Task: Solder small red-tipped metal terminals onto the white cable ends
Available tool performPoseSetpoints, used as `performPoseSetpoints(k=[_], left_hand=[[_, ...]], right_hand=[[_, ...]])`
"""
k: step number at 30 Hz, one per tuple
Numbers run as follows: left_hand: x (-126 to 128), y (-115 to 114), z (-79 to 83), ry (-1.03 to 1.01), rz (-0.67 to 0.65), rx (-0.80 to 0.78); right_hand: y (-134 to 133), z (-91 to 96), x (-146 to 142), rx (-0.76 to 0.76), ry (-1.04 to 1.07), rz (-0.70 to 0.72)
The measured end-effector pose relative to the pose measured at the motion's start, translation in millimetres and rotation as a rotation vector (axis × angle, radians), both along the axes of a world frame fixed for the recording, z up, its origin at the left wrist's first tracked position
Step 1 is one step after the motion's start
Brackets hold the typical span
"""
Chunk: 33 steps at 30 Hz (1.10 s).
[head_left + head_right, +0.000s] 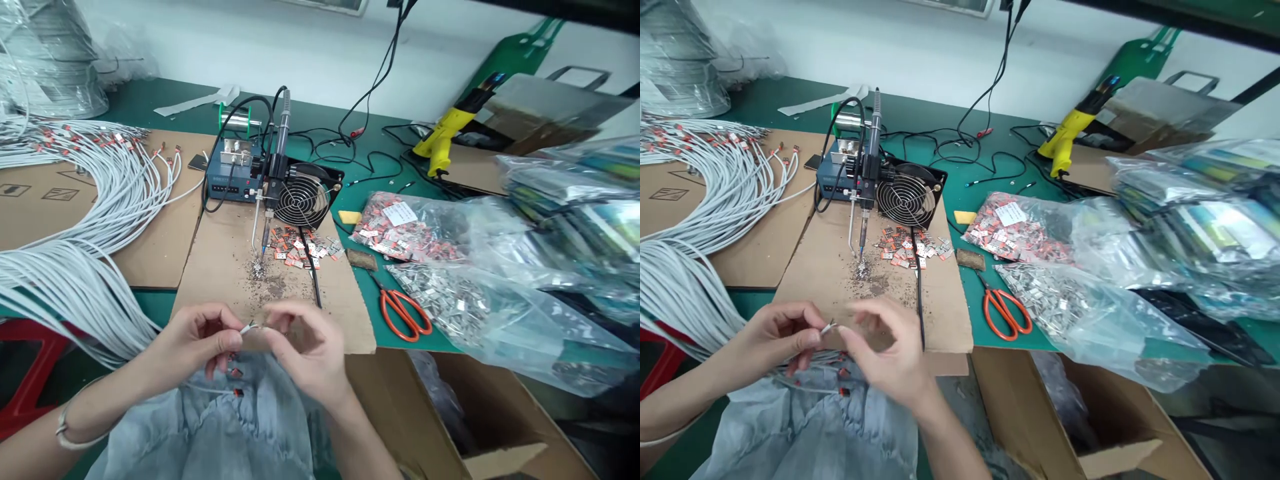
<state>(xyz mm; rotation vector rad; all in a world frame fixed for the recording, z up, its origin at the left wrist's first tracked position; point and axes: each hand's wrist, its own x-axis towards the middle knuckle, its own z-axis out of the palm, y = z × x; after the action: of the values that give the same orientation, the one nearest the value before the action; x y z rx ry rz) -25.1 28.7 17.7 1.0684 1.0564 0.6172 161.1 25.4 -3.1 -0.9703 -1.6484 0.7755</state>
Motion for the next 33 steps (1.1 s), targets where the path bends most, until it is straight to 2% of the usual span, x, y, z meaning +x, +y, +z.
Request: performPoseSetpoints(k=[2, 5, 6, 8, 11, 14, 19, 21, 23, 28, 30, 33], left_hand=[[-7, 6, -2.8, 0.042, -0.013, 0.057], [-15, 20, -3.3, 0.162, -0.041, 0.128], [-17, 26, -1.8, 0.226, -0.053, 0.158], [-17, 39, 2.9, 0.371, -0.095, 0.216], [-15, 57, 9.1, 0.514, -0.204, 0.231], [-11, 73, 9.7, 0.455, -0.277, 0.16], [-6, 93, 6.2, 0.311, -0.304, 0.027], [-4, 99, 5.9, 0.275, -0.304, 0.034], [-3, 105, 5.7, 0.246, -0.318, 0.044], [-1, 109, 5.0, 0.221, -0.374, 0.019], [0, 108, 5.1, 0.189, -0.377, 0.035], [0, 107, 5.7, 0.151, -0.375, 0.073]], right_hand=[[16, 6.2, 26, -0.012, -0.154, -0.122], [51, 13.6, 64, 0.059, -0.632, -0.333], [63, 14.9, 73, 0.049, -0.697, -0.354], [86, 15.1, 83, 0.022, -0.777, -0.352], [108, 11.3, 81, -0.023, -0.835, -0.284], [116, 7.4, 77, -0.053, -0.887, -0.221], [115, 10.3, 81, -0.086, -0.929, -0.189], [110, 14.4, 80, -0.106, -0.895, -0.217], [103, 17.9, 74, -0.147, -0.764, -0.202], [87, 17.1, 43, -0.255, -0.366, 0.047], [84, 13.9, 30, -0.353, -0.235, 0.101], [84, 9.3, 16, -0.585, -0.036, 0.144]])
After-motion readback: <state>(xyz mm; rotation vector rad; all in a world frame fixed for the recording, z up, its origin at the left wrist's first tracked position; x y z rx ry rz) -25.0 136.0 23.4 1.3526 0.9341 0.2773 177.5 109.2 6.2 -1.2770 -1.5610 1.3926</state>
